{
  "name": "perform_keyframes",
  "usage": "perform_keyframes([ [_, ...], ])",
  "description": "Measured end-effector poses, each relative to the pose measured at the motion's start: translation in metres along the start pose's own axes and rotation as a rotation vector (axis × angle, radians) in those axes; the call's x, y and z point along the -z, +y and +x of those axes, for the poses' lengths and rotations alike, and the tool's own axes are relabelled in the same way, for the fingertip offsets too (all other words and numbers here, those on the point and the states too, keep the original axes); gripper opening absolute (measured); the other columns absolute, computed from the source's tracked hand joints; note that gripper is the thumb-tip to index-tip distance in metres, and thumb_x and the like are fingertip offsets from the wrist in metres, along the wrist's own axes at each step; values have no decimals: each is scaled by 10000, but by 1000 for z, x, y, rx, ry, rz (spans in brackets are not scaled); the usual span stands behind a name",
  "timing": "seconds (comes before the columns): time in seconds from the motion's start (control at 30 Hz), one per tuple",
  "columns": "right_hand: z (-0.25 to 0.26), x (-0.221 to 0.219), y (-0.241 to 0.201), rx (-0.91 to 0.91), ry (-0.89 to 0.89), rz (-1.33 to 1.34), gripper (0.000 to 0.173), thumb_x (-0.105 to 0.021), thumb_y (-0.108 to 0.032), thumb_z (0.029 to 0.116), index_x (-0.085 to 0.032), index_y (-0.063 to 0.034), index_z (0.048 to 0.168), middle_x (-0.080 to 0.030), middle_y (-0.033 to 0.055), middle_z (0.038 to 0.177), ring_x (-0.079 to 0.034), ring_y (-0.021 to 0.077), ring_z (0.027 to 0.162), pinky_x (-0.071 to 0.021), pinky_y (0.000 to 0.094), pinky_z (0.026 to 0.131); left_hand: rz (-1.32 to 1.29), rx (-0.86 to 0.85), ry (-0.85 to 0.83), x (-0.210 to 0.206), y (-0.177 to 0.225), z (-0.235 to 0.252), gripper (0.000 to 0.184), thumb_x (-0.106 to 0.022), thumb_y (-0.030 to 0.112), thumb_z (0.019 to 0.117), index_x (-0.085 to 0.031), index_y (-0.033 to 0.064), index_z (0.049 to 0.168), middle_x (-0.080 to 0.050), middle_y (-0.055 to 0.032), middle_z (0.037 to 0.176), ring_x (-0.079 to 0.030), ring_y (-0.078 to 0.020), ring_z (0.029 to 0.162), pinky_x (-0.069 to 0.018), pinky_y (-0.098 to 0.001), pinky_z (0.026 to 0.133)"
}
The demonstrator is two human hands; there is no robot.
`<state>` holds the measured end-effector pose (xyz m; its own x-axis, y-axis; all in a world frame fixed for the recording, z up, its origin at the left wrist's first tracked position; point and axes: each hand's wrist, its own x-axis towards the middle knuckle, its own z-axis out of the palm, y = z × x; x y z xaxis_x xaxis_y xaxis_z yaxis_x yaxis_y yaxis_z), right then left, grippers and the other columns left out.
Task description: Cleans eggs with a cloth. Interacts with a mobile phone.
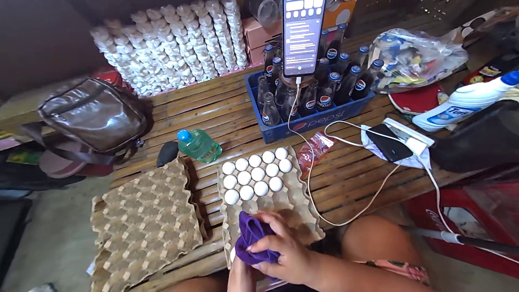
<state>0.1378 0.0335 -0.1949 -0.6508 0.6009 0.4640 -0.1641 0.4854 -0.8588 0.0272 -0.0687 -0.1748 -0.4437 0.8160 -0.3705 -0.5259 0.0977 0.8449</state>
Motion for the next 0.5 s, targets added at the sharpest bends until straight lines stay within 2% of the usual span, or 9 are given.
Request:
perform_keyframes([
  [0.07,0,1,1,-19,26,8,218,-739,-322,916,-700,-195,1089,-553,152,1398,-449,236,1396,-380,411,1169,67,16,-46,2,-3,-1,393,-243,367,1105,-544,141,1217,-721,98,1050,-668,-23,1033,-550,-275,956],
  [0.13,-1,1,2,-47,56,18,235,-723,-343,934,-694,-182,1103,-553,152,1392,-466,220,1374,-407,390,1144,121,-7,-101,8,-7,0,534,-358,536,1067,-516,82,1298,-690,75,1157,-636,-22,1124,-520,-275,1003],
  [0.17,-1,1,2,-74,66,27,243,-717,-345,939,-694,-172,1108,-552,154,1391,-473,207,1364,-415,368,1134,149,-15,-119,11,-8,2,614,-366,570,1053,-465,36,1340,-654,55,1205,-611,-20,1161,-507,-274,1023],
  [0.27,-2,2,1,-151,85,67,264,-705,-332,953,-697,-140,1134,-548,160,1397,-481,185,1352,-427,339,1119,124,-20,-86,10,-7,4,621,-354,538,1066,-420,28,1415,-649,34,1253,-612,-41,1172,-518,-301,1030],
  [0.33,-2,2,0,-169,80,75,274,-698,-337,958,-701,-131,1139,-548,169,1399,-478,190,1355,-423,343,1122,58,-21,-27,5,-3,4,597,-409,569,1039,-457,85,1385,-682,56,1198,-647,-50,1115,-548,-308,984],
  [0.37,-2,2,0,-165,71,77,279,-694,-339,961,-700,-130,1145,-546,177,1402,-476,199,1360,-418,350,1127,22,-30,-6,4,-2,5,545,-406,536,1053,-444,91,1364,-668,55,1190,-643,-52,1105,-548,-300,974],
  [0.43,-4,0,1,-133,50,73,281,-690,-341,962,-694,-133,1151,-544,189,1397,-475,220,1360,-413,366,1131,-3,-45,39,4,-4,6,471,-323,449,1088,-380,61,1348,-646,34,1177,-645,-52,1089,-554,-293,962],
  [0.5,-5,-2,2,-85,25,50,264,-684,-353,964,-691,-162,1146,-542,179,1397,-470,233,1366,-408,386,1138,25,-44,40,5,-7,3,477,-274,441,1098,-377,54,1358,-658,45,1152,-646,-39,1076,-548,-294,969],
])
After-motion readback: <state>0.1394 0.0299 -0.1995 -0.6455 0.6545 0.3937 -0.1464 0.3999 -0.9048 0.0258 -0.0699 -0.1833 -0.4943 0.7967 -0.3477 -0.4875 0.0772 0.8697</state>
